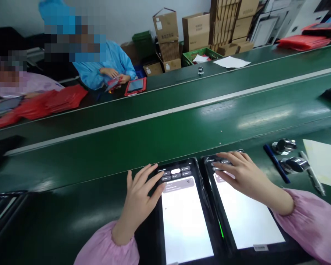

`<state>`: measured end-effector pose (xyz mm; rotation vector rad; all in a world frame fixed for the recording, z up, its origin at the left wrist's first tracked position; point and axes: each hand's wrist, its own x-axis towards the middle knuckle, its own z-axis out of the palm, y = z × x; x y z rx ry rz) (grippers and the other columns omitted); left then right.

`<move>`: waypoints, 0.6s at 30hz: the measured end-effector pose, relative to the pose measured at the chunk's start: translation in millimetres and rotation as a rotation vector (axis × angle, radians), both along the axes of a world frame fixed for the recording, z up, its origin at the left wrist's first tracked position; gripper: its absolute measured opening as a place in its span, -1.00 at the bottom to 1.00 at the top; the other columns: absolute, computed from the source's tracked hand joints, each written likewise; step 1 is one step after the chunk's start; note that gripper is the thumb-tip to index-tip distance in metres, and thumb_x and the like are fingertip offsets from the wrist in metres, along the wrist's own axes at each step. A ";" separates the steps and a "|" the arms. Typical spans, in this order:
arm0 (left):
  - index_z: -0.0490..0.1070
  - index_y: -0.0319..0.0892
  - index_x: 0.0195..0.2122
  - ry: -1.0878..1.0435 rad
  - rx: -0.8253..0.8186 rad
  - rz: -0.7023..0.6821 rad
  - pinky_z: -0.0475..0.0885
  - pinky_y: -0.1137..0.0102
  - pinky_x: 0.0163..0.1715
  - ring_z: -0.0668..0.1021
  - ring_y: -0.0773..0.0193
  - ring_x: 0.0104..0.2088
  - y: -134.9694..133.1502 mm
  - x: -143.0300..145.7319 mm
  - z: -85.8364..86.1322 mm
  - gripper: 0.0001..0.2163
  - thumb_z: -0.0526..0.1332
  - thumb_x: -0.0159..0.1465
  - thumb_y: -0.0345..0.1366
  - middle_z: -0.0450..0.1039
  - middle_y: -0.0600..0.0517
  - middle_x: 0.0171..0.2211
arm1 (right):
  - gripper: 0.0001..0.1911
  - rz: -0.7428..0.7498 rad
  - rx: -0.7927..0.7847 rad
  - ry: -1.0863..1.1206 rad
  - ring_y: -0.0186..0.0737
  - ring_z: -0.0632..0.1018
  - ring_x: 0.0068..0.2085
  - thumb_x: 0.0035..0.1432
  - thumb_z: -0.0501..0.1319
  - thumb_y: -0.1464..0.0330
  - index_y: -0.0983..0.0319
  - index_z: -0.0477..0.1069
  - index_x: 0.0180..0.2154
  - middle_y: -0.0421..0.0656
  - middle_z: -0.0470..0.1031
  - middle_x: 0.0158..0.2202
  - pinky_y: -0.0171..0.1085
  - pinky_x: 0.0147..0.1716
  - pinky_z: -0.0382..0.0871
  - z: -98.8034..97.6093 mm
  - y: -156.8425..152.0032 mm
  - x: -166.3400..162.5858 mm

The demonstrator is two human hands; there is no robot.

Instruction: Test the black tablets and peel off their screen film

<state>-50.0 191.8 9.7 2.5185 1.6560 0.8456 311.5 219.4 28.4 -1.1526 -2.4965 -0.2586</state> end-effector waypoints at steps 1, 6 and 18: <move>0.60 0.01 0.09 0.052 0.013 -0.007 -0.02 -0.38 0.39 0.55 -0.13 0.21 0.8 2.5 -1.5 -0.69 0.10 0.53 -0.10 0.57 -0.15 0.17 | -0.59 -0.003 -0.005 -0.009 0.07 0.61 -0.07 0.55 0.01 0.29 0.17 0.65 -0.09 0.04 0.63 0.04 0.03 -0.16 0.49 -2.1 1.5 -1.4; 0.61 -0.09 0.05 0.190 0.071 -0.043 0.01 -0.46 0.34 0.56 -0.17 0.20 -1.1 6.4 -6.2 -0.65 0.04 0.57 -0.13 0.58 -0.23 0.13 | -0.55 0.011 -0.013 -0.032 0.10 0.61 -0.07 0.56 -0.04 0.29 0.16 0.65 -0.09 0.03 0.64 0.03 0.01 -0.22 0.48 -7.1 3.0 -1.3; 0.60 0.01 0.13 0.106 -0.048 -0.034 -0.09 -0.48 0.36 0.55 -0.21 0.21 0.2 3.5 -9.2 -0.69 0.12 0.52 -0.12 0.58 -0.19 0.15 | -0.59 0.046 -0.027 0.024 0.11 0.62 -0.07 0.53 0.01 0.33 0.18 0.65 -0.16 0.06 0.64 0.00 0.00 -0.23 0.49 -14.2 10.3 -0.7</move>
